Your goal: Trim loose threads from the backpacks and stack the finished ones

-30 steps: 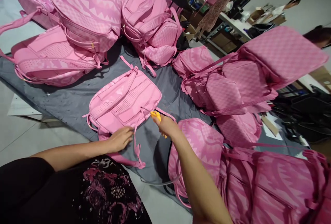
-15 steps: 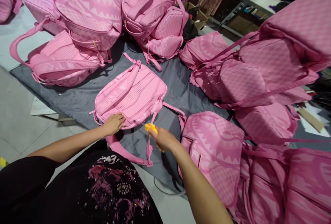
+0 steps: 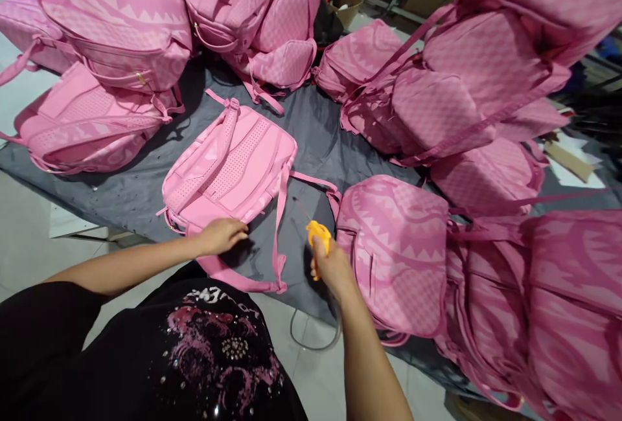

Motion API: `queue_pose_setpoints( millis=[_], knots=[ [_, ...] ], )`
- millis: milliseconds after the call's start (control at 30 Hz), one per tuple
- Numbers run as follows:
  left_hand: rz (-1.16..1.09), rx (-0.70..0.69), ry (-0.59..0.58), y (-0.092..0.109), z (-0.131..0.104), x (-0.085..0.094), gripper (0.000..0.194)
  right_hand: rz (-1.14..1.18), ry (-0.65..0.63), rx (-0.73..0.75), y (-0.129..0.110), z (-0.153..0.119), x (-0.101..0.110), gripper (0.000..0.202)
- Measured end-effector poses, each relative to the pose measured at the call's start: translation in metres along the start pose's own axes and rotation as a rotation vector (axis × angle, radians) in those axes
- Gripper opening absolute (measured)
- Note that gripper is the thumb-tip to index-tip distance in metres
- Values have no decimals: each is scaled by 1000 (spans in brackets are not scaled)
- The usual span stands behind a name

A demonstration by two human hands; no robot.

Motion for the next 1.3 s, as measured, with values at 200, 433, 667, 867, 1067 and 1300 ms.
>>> queue_pose_setpoints(
  millis=[200, 433, 667, 867, 1067, 1300],
  knots=[
    [154, -76, -446, 1, -31, -90, 42, 121, -530, -279, 81, -32, -38, 39],
    [374, -172, -238, -88, -81, -81, 50, 405, -869, -148, 75, -60, -125, 46],
    [135, -87, -182, -35, -62, -36, 19, 633, -838, -7, 50, -81, -84, 53],
    [-751, 244, 350, -56, 29, 84, 44, 660, -645, 65, 22, -92, -54, 58],
    [-256, 700, 510, -69, 41, 68, 77, 599, -471, 41, 9, -56, -105, 48],
    [241, 650, 229, -18, 60, 25, 107, 582, -144, 66, 8, -33, -88, 68]
  ],
)
Point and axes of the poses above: each hand's wrist, its own z-axis towards the middle knuckle, its own x-axis out of the back of the hand, y = z × x, the point moved 4 cm from there along z, towards the middle knuckle, and after that the axes turned 7 degrees about x, right-handed, at the moved point
